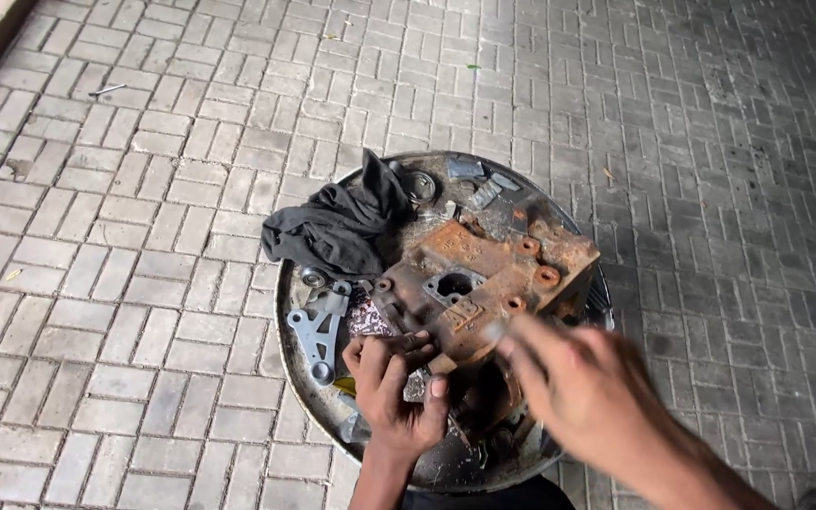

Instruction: The person scrapes rust and debris from a rectangular metal engine part using a metal scraper and a wire brush. The person repeatedly scrapes and brushes the surface while rotating the part to access different areas.

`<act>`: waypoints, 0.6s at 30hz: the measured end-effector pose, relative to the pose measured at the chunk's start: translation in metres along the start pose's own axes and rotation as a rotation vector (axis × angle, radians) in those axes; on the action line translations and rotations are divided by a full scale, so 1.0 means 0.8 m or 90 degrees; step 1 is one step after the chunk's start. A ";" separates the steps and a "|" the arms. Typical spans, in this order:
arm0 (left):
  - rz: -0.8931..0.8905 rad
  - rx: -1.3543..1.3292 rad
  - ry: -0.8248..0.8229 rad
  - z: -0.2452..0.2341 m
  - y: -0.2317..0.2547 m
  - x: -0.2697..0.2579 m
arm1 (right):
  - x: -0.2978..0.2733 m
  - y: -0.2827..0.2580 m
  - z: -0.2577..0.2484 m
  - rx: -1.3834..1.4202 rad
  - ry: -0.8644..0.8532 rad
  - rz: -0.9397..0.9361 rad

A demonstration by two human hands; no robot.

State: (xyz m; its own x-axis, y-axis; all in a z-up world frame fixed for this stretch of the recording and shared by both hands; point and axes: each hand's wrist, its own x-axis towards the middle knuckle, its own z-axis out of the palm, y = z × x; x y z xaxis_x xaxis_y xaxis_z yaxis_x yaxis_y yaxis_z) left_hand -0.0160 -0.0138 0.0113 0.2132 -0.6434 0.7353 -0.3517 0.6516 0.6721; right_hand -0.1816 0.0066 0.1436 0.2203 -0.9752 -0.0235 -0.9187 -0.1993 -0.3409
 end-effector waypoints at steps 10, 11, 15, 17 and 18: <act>-0.010 0.015 -0.025 -0.001 -0.007 -0.008 | 0.005 -0.009 -0.007 -0.031 -0.021 0.107; -0.016 0.010 -0.027 -0.001 -0.005 -0.004 | 0.003 -0.015 0.001 0.000 0.002 0.049; -0.026 0.014 -0.039 -0.004 -0.016 -0.019 | -0.004 -0.001 0.013 0.122 -0.024 0.062; -0.027 0.014 -0.051 -0.005 -0.005 -0.004 | -0.008 0.017 0.003 0.111 0.008 0.092; -0.027 0.012 -0.060 -0.005 0.001 0.006 | -0.008 0.027 -0.003 0.098 0.042 0.119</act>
State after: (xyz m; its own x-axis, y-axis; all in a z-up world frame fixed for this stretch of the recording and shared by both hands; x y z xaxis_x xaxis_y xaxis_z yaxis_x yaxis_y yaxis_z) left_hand -0.0117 -0.0150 0.0156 0.1424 -0.7056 0.6942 -0.3618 0.6157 0.7000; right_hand -0.2034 0.0084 0.1386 0.0251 -0.9989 -0.0393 -0.8798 -0.0034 -0.4753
